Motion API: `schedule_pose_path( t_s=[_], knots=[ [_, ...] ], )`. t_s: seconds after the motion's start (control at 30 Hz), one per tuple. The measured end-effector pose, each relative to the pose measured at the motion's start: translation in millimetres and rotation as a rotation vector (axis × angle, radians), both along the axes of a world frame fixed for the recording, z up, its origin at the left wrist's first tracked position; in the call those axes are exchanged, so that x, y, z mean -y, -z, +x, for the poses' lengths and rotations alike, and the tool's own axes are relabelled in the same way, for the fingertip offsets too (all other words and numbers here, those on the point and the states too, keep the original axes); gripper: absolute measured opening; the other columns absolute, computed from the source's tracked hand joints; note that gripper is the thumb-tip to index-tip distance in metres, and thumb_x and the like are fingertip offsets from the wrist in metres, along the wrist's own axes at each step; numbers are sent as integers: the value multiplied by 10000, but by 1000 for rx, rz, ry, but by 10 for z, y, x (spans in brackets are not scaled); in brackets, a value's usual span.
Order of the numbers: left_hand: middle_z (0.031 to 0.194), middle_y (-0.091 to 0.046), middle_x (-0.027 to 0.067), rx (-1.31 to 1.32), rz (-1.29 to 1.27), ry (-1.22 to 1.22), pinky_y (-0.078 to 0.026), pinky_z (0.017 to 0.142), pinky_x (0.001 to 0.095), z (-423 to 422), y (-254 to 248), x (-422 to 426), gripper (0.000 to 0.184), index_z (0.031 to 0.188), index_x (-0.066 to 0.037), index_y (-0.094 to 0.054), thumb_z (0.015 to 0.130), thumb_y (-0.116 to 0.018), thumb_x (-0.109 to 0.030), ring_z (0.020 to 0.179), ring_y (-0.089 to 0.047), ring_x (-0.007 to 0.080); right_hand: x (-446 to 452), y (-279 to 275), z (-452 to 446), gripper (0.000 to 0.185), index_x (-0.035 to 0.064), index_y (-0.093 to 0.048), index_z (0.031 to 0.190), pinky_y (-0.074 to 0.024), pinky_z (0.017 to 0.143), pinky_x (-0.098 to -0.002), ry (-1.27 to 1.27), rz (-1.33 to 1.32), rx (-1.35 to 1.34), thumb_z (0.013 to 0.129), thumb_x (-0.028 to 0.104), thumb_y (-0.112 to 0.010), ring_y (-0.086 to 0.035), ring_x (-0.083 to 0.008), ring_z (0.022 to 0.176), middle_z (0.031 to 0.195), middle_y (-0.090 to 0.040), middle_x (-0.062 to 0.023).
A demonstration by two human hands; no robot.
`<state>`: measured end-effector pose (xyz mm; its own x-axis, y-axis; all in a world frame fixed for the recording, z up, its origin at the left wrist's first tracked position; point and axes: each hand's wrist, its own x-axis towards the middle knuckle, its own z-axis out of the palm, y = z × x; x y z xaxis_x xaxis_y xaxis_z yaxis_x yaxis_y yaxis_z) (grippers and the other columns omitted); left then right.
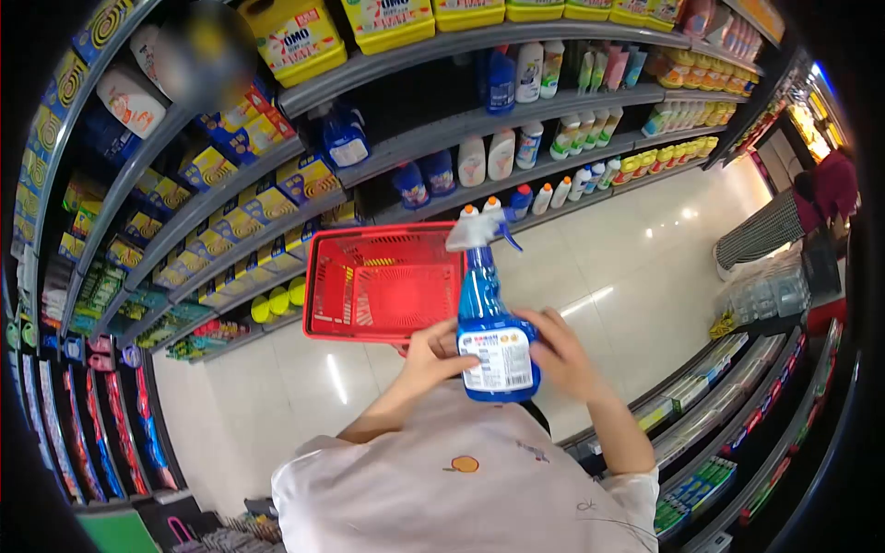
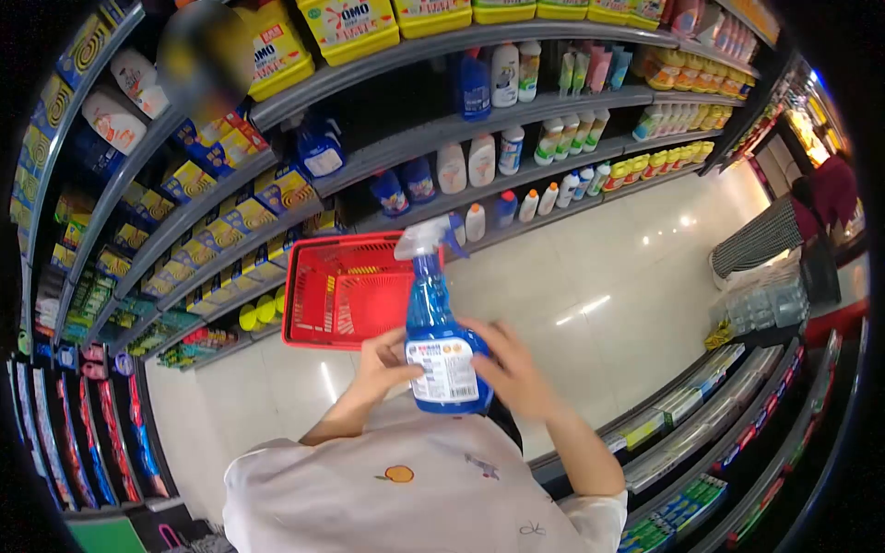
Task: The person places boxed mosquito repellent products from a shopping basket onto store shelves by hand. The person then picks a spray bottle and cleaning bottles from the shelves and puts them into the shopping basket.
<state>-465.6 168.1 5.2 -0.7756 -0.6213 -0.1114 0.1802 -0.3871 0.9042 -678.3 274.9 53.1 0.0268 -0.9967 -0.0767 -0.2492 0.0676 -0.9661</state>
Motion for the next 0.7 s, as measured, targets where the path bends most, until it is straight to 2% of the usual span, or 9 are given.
schedule_pose_path(
  t_s=[0.07, 0.17, 0.27, 0.33, 0.37, 0.47, 0.5, 0.63, 0.7],
  knots=[
    [1058, -619, 150, 91, 26, -68, -498, 835, 309, -118, 10, 31, 534, 1260, 84, -420, 770, -634, 74, 947, -608, 174, 189, 291, -165, 562, 15, -332, 1360, -366, 931, -322, -36, 59, 404, 884, 242, -526, -463, -257, 1101, 1212, -449, -143],
    [1033, -630, 150, 70, 99, -178, -497, 822, 296, -313, 58, 123, 514, 1242, 90, -440, 767, -633, 70, 922, -618, 173, 474, 315, -465, 561, 32, -316, 1377, -359, 956, -317, -174, 159, 1032, 913, 288, -496, -434, -231, 1175, 1332, -399, -135],
    [1028, -633, 149, 40, 124, -250, -494, 815, 289, -529, 152, 307, 522, 1249, 93, -434, 766, -631, 67, 912, -621, 173, 724, 222, -779, 569, 30, -301, 1383, -405, 902, -297, -176, 238, 1006, 903, 227, -534, -478, -185, 1114, 1297, -425, -117],
    [1019, -637, 148, 19, 104, -287, -493, 809, 284, -726, 157, 523, 533, 1259, 95, -425, 767, -628, 67, 909, -622, 172, 968, 229, -977, 611, 25, -303, 1379, -416, 881, -293, -159, 189, 563, 875, 212, -591, -500, -176, 1076, 1248, -451, -110],
    [1006, -639, 144, 18, 74, -313, -492, 804, 278, -841, 179, 648, 560, 1281, 99, -395, 774, -630, 61, 904, -618, 159, 1114, 210, -1000, 613, 3, -358, 1342, -451, 790, -261, -52, 191, 455, 817, 112, -655, -551, -148, 953, 1144, -499, -94],
    [995, -640, 131, 133, 78, -367, -488, 799, 270, -1136, 63, 1135, 581, 1301, 89, -374, 782, -633, 52, 904, -606, 138, 1740, 224, -1268, 575, -5, -418, 1299, -464, 765, -263, -86, 330, 311, 794, 87, -677, -579, -155, 906, 1059, -544, -93],
    [999, -635, 112, 24, 25, -421, -485, 790, 266, -1212, 366, 1325, 596, 1323, 70, -357, 796, -633, 35, 899, -593, 120, 1988, 262, -1331, 538, -40, -451, 1257, -471, 770, -272, -93, 257, 277, 790, 95, -684, -595, -161, 899, 1037, -580, -98],
    [1017, -623, 108, 31, -150, -541, -482, 777, 258, -1406, 332, 2224, 565, 1300, 74, -388, 795, -634, 16, 895, -578, 109, 3123, 458, -1450, 554, -88, -427, 1250, -478, 813, -284, -146, 282, 185, 779, 57, -682, -577, -156, 966, 1140, -560, -138],
    [1042, -611, 114, 169, -271, -606, -477, 796, 268, -1391, 488, 2685, 566, 1285, 69, -410, 784, -657, -22, 933, -558, 115, 3693, 549, -1441, 575, -97, -412, 1262, -472, 825, -279, -190, 356, 186, 779, 57, -682, -590, -174, 958, 1130, -570, -164]
  ],
)
